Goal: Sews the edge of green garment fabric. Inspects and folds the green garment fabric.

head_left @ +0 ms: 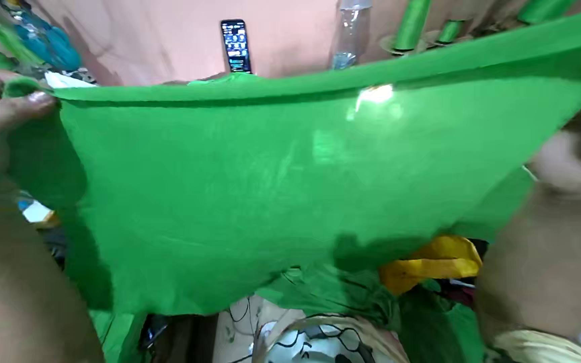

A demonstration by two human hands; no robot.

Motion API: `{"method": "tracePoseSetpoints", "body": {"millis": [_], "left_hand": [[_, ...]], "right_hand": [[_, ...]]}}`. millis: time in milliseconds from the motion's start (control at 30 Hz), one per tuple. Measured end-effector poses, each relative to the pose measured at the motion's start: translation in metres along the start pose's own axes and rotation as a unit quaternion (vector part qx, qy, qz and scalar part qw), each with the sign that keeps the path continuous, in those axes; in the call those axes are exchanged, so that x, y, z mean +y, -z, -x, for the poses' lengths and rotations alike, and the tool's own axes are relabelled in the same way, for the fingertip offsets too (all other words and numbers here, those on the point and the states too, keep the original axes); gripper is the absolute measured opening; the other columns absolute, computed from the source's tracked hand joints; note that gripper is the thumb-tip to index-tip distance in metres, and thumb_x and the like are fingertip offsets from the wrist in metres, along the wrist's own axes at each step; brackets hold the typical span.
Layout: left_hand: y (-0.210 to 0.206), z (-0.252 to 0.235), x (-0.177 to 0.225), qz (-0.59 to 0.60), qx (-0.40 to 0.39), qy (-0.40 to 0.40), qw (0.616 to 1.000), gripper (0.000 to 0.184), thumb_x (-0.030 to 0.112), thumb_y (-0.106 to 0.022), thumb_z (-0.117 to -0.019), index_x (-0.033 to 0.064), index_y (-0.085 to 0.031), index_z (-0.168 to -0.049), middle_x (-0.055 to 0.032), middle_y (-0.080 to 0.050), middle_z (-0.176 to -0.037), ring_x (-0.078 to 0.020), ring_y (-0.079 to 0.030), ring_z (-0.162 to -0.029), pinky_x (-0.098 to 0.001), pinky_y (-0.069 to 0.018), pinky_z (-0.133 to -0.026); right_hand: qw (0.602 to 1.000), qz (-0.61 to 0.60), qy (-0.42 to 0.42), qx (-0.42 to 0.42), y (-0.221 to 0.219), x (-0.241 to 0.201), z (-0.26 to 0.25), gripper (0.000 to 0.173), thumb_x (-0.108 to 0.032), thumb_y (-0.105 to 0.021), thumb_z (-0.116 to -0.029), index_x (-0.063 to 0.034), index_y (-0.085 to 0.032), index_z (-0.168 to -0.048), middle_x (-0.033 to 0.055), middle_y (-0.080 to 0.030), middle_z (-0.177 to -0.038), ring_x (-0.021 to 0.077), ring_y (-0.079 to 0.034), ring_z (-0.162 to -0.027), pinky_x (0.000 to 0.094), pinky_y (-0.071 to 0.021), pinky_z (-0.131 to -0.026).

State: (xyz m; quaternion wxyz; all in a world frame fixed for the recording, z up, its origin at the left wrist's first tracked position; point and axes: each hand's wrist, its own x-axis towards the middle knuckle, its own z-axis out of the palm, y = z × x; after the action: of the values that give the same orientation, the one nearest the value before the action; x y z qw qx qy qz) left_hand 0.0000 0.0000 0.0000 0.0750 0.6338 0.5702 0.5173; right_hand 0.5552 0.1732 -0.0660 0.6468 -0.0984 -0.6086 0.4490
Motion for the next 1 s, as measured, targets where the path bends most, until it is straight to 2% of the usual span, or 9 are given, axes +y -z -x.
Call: {"method": "tracePoseSetpoints", "body": {"millis": [133,200,267,400,567,667,800,933,1000], "left_hand": [[-0.049,-0.058,-0.029,-0.159,0.013,0.106,0.981,0.009,0.025,-0.061,-0.1,0.0175,-0.066,-0.104,0.0127,-0.065,-0.086,0.0025,-0.064,-0.075,-0.0199,-0.0568,-0.069],[-0.103,-0.082,-0.026,-0.315,-0.01,0.183,0.931,0.028,0.013,-0.062,-0.1003,-0.0062,-0.065,-0.121,-0.0311,-0.064,-0.117,-0.0446,-0.062,-0.111,-0.0636,-0.0464,-0.094],[-0.162,-0.095,-0.037,-0.366,-0.056,0.178,0.911,0.041,0.01,-0.068,-0.0941,-0.0051,-0.063,-0.132,-0.0425,-0.046,-0.141,-0.0642,-0.035,-0.136,-0.0841,-0.0217,-0.104],[-0.28,-0.079,-0.008,-0.217,-0.231,-0.026,0.948,0.031,0.019,-0.062,-0.0992,0.0019,-0.07,-0.123,-0.0263,-0.063,-0.129,-0.0469,-0.052,-0.129,-0.067,-0.037,-0.106],[-0.343,-0.062,0.027,-0.032,-0.456,-0.099,0.884,0.032,0.022,-0.049,-0.1076,-0.0003,-0.071,-0.116,-0.0148,-0.069,-0.115,-0.0226,-0.064,-0.11,-0.0424,-0.0485,-0.098],[-0.343,-0.057,0.031,0.042,-0.412,-0.133,0.9,0.02,0.016,-0.058,-0.1013,0.0006,-0.068,-0.095,-0.0068,-0.066,-0.093,-0.0077,-0.061,-0.088,-0.0255,-0.0488,-0.081],[-0.333,-0.047,0.05,0.035,-0.252,-0.149,0.955,0.01,0.013,-0.065,-0.0974,0.0055,-0.072,-0.097,-0.0005,-0.066,-0.097,0.0014,-0.061,-0.093,-0.015,-0.0489,-0.084],[-0.356,-0.044,0.028,-0.027,-0.193,-0.194,0.961,0.016,0.009,-0.062,-0.0971,0.0007,-0.075,-0.097,-0.0118,-0.071,-0.099,-0.0178,-0.066,-0.099,-0.031,-0.0514,-0.092],[-0.372,-0.04,0.016,-0.048,-0.19,-0.163,0.967,0.015,0.009,-0.065,-0.0952,-0.0003,-0.076,-0.097,-0.0151,-0.072,-0.097,-0.0255,-0.069,-0.098,-0.0407,-0.0542,-0.091]], "right_hand": [[0.989,0.035,-0.108,0.1,-0.06,0.043,0.037,0.023,-0.008,-0.044,-0.1042,-0.018,-0.061,-0.114,-0.0124,-0.069,-0.099,-0.002,-0.066,-0.089,0.0199,-0.0581,-0.08],[0.966,0.021,-0.204,0.156,-0.071,0.081,0.05,0.02,-0.007,-0.045,-0.1036,-0.0149,-0.063,-0.109,-0.0106,-0.068,-0.091,-0.0026,-0.064,-0.078,0.0183,-0.056,-0.07],[0.937,0.004,-0.287,0.199,-0.081,0.112,0.054,0.018,-0.01,-0.043,-0.107,-0.0097,-0.06,-0.106,-0.0053,-0.065,-0.086,0.0014,-0.063,-0.072,0.0217,-0.0555,-0.065],[0.921,-0.004,-0.321,0.222,-0.085,0.136,0.057,0.019,-0.011,-0.049,-0.1075,-0.006,-0.064,-0.098,-0.0008,-0.066,-0.077,0.0064,-0.063,-0.066,0.0248,-0.0563,-0.062],[0.954,0.076,-0.244,0.156,-0.079,0.133,0.065,0.017,-0.011,-0.051,-0.1044,-0.0102,-0.067,-0.099,-0.0057,-0.068,-0.085,0.0014,-0.064,-0.072,0.0216,-0.0565,-0.066],[0.97,0.093,-0.186,0.126,-0.082,0.128,0.075,0.013,-0.011,-0.054,-0.1021,-0.0125,-0.066,-0.099,-0.0099,-0.063,-0.079,-0.0036,-0.055,-0.065,0.0153,-0.0486,-0.061],[0.977,0.108,-0.169,0.067,-0.092,0.108,0.1,0.017,-0.008,-0.064,-0.0953,0.0013,-0.066,-0.109,-0.0056,-0.072,-0.087,-0.004,-0.066,-0.076,0.0165,-0.0567,-0.071],[0.964,0.199,-0.148,0.099,-0.088,0.116,0.11,0.013,-0.008,-0.064,-0.0954,0.0021,-0.071,-0.095,-0.0021,-0.072,-0.082,-0.0052,-0.065,-0.073,0.0132,-0.0555,-0.068],[0.931,0.32,-0.13,0.115,-0.078,0.134,0.115,0.018,-0.018,-0.069,-0.0921,-0.0022,-0.077,-0.091,0.008,-0.071,-0.1,0.0081,-0.066,-0.092,0.0231,-0.0552,-0.082]]}}
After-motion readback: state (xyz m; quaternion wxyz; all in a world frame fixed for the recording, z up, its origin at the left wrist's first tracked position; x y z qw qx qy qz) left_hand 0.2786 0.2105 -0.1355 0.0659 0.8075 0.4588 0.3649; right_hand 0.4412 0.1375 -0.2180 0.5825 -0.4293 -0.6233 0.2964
